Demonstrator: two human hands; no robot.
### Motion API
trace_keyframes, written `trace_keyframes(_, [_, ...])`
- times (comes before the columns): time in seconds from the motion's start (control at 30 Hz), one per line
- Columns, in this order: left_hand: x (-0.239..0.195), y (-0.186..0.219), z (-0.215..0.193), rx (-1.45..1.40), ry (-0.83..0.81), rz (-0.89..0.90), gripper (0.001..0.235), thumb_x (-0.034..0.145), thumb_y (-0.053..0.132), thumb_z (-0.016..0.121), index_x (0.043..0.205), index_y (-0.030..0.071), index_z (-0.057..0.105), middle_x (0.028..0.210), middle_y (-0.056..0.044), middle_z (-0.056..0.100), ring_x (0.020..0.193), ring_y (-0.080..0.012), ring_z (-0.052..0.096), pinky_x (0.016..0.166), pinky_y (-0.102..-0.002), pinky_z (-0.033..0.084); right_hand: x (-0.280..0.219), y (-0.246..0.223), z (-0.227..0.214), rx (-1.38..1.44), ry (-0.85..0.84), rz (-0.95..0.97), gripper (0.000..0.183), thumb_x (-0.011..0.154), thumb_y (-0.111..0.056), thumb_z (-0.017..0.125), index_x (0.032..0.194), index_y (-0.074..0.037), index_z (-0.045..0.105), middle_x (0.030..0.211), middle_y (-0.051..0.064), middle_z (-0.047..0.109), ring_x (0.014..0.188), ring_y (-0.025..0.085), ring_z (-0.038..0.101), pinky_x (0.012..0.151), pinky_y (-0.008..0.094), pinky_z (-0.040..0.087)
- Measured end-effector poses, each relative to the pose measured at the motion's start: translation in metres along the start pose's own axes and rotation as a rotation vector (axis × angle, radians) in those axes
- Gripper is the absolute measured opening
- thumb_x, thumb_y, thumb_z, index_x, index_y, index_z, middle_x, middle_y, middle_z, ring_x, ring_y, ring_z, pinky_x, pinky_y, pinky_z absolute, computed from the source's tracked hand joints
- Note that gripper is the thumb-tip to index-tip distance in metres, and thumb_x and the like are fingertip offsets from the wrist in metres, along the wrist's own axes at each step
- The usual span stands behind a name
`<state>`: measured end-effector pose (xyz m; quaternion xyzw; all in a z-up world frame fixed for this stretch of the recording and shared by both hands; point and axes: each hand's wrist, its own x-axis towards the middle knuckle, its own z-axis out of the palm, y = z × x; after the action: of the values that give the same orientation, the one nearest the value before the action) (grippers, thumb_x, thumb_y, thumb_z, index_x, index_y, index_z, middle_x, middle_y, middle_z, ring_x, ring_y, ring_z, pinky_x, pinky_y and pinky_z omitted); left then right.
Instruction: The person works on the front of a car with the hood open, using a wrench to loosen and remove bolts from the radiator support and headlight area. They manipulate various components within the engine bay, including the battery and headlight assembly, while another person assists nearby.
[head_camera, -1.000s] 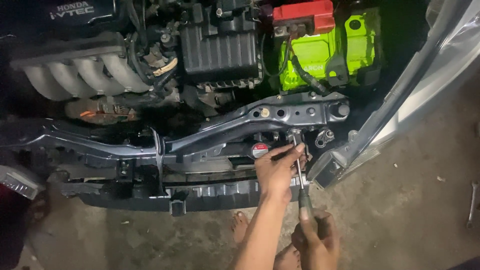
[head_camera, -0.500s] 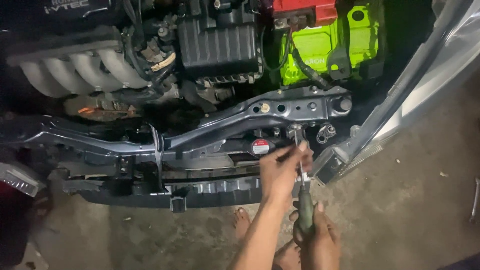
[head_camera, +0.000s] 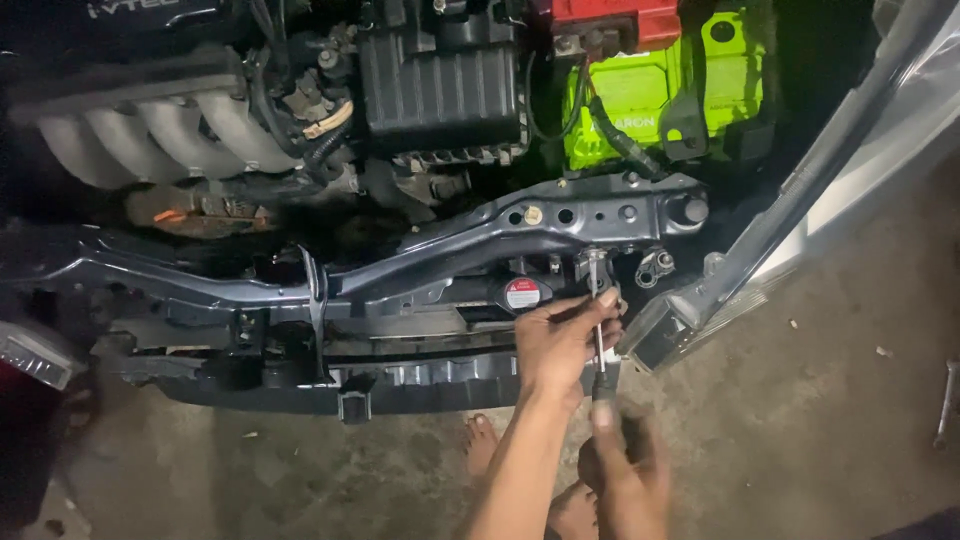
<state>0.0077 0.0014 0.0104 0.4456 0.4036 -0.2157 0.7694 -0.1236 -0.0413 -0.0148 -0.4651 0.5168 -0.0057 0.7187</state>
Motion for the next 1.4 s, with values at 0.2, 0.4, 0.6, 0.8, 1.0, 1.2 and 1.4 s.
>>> trace_keyframes(0.2, [-0.008,0.010,0.003,0.008,0.022,-0.026,0.023,0.080,0.000,0.084,0.101,-0.008,0.078,0.087,-0.017,0.076,0.067,-0.0195,0.069,0.065,-0.025,0.061,-0.007,-0.004,0.008,0.164,0.115,0.123,0.042,0.106,-0.032,0.061,0.100,0.008,0.072,0.067,0.021,0.057,0.045,0.021,0.037,0.043,0.032,0.025])
trace_keyframes(0.4, [-0.002,0.001,0.004,-0.041,0.029,0.049,0.027,0.078,0.005,0.086,0.100,-0.009,0.078,0.082,-0.019,0.075,0.063,-0.0214,0.069,0.061,-0.029,0.061,0.000,0.003,0.000,0.061,-0.008,-0.062,0.019,0.090,-0.006,0.075,0.095,-0.007,0.057,0.068,0.006,0.043,0.045,0.013,0.033,0.041,0.031,0.022])
trace_keyframes(0.6, [0.010,-0.009,0.005,-0.096,0.026,0.109,0.022,0.078,0.003,0.086,0.094,-0.010,0.078,0.077,-0.021,0.075,0.060,-0.0229,0.070,0.060,-0.030,0.063,-0.020,-0.039,0.008,-0.077,0.052,0.080,0.041,0.109,-0.027,0.049,0.112,0.006,0.073,0.082,0.022,0.070,0.049,0.023,0.041,0.042,0.032,0.025])
trace_keyframes(0.8, [0.011,-0.011,0.007,-0.142,0.030,0.117,0.022,0.078,0.000,0.085,0.097,-0.009,0.079,0.079,-0.020,0.075,0.064,-0.0232,0.071,0.064,-0.029,0.064,-0.008,-0.018,-0.002,-0.070,-0.059,-0.117,0.024,0.087,-0.016,0.076,0.094,-0.003,0.058,0.074,0.014,0.059,0.046,0.020,0.043,0.042,0.033,0.029])
trace_keyframes(1.0, [0.017,-0.014,0.008,-0.215,0.009,0.145,0.026,0.076,0.000,0.085,0.100,-0.008,0.079,0.082,-0.018,0.076,0.063,-0.0224,0.071,0.062,-0.028,0.063,-0.003,-0.013,-0.008,-0.017,0.043,0.072,0.028,0.103,-0.032,0.064,0.105,-0.005,0.072,0.065,0.009,0.048,0.052,0.017,0.037,0.047,0.032,0.026])
trace_keyframes(1.2, [-0.001,-0.011,0.001,-0.143,0.049,0.196,0.026,0.078,0.006,0.087,0.098,-0.008,0.077,0.077,-0.020,0.075,0.061,-0.0211,0.070,0.055,-0.027,0.060,-0.001,-0.016,-0.020,0.087,-0.224,0.115,0.049,0.114,-0.032,0.042,0.100,0.012,0.056,0.077,0.026,0.058,0.041,0.024,0.031,0.036,0.036,0.016])
trace_keyframes(1.4, [-0.016,-0.019,-0.054,-0.077,0.093,0.318,0.022,0.088,0.011,0.080,0.104,-0.005,0.080,0.078,-0.015,0.076,0.062,-0.0196,0.073,0.059,-0.027,0.063,-0.030,0.003,-0.028,-0.665,0.146,0.205,0.066,0.079,-0.058,0.066,0.127,-0.015,0.076,0.119,0.013,0.072,0.111,0.029,0.066,0.098,0.035,0.042])
